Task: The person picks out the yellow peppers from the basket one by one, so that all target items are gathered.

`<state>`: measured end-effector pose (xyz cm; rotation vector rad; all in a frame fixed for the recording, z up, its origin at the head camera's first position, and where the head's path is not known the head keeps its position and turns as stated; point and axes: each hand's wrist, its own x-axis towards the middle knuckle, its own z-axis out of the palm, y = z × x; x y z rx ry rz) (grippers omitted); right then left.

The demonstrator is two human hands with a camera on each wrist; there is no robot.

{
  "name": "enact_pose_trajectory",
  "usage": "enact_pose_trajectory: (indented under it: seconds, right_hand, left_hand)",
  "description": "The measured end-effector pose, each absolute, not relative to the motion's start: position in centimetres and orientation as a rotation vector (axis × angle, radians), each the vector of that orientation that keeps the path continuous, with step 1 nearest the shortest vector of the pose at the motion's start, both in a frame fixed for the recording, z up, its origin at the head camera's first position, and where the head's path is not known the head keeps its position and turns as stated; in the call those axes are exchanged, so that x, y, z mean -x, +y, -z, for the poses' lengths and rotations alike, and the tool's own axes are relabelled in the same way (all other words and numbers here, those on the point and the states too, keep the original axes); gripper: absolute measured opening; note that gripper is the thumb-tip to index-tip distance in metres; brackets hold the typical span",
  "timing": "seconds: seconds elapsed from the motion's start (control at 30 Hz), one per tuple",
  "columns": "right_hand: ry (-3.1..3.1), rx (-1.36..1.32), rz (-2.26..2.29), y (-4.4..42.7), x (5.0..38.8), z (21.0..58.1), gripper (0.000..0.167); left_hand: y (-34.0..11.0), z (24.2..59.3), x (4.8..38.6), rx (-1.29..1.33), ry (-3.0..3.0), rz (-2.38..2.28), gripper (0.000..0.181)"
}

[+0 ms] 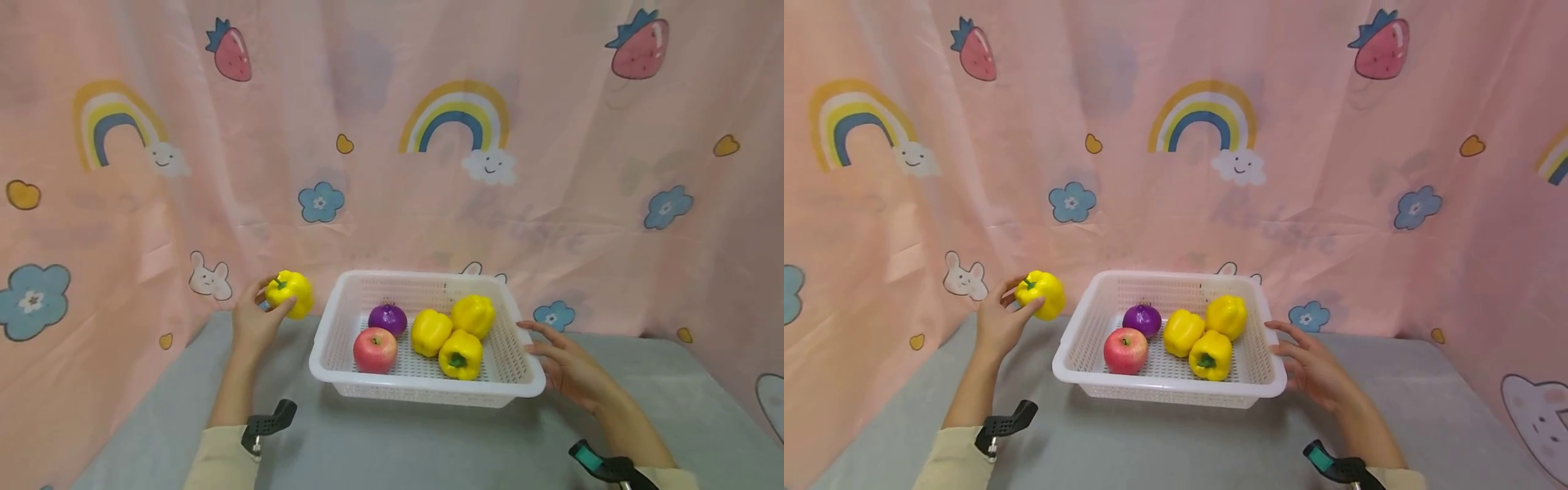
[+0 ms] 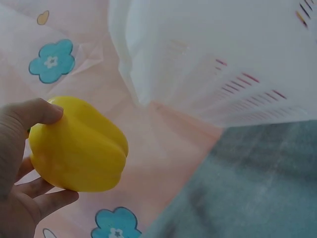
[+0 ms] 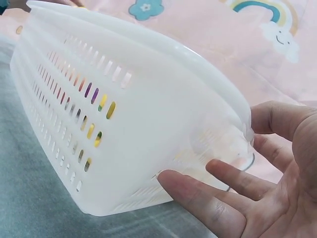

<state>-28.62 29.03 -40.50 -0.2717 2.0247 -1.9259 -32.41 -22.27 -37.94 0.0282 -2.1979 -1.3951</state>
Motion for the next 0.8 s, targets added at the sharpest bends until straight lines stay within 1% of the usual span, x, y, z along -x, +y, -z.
enact_pose_trajectory:
  seconds: [0.17,0.4,0.8]
  right_hand:
    - [2.043,0.251,1.921,29.1,28.4,40.7,0.041]
    - [2.072,0.267,1.914,28.8,28.3,40.6,0.047]
    - [2.131,0.264,1.92,28.2,27.9,40.5,0.05]
  left_hand:
    - [-22.4,39.2,32.8,-0.056,-2.269,1.403,0.054]
    - [-22.4,40.8,33.1,-0.073,-2.337,1.439,0.055]
    - [-22.0,42.8,33.9,-0.085,-2.427,1.432,0.058]
